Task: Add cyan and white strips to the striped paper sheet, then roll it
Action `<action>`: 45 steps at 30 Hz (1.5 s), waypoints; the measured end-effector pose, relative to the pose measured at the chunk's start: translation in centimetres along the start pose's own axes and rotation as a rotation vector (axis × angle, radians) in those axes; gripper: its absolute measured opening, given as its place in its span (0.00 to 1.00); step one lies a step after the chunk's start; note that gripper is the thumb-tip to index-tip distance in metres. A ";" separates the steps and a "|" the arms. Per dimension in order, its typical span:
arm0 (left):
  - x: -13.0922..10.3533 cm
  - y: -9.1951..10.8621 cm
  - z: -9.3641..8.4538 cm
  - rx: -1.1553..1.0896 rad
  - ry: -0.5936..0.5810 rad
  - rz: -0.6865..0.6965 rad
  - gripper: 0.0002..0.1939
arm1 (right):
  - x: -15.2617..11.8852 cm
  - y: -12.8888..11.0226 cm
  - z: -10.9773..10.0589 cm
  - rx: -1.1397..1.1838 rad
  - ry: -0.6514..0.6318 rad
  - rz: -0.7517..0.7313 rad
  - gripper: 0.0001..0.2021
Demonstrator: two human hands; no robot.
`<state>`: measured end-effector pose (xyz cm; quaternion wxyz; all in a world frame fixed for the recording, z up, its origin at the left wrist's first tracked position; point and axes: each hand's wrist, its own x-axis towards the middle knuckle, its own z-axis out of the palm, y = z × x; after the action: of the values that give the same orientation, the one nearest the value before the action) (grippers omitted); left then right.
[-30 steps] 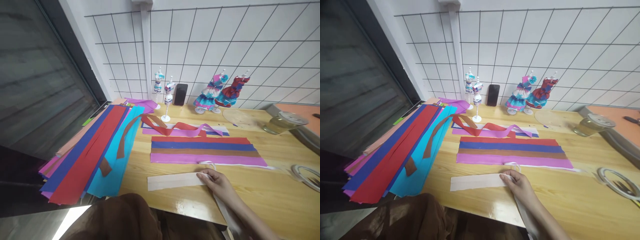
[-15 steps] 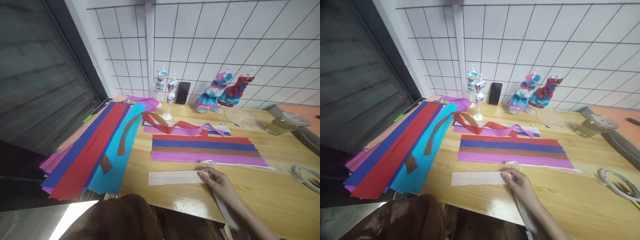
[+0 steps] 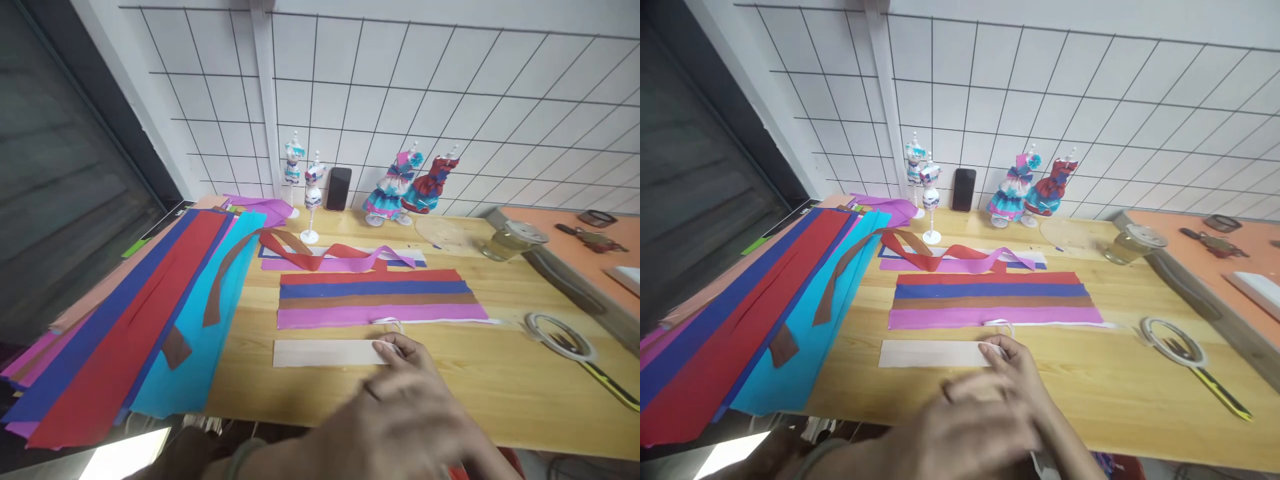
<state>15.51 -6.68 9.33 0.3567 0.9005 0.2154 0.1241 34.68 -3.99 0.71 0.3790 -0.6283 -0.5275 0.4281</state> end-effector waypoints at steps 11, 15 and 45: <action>-6.8 -13.4 -2.1 0.345 0.531 -0.573 0.09 | 0.2 -0.8 -0.2 -0.090 -0.026 -0.032 0.13; -6.8 -12.8 -2.7 0.253 0.531 -0.606 0.08 | 0.2 -1.0 -0.3 -0.103 -0.032 -0.009 0.14; -4.7 -13.0 -2.6 0.190 0.596 -0.864 0.10 | 2.2 -2.0 -0.1 -0.482 -0.005 -0.154 0.14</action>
<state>6.52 1.12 1.85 0.2155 0.6837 0.6690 0.1964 34.23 -1.50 2.27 0.2485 -0.6573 -0.6617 0.2612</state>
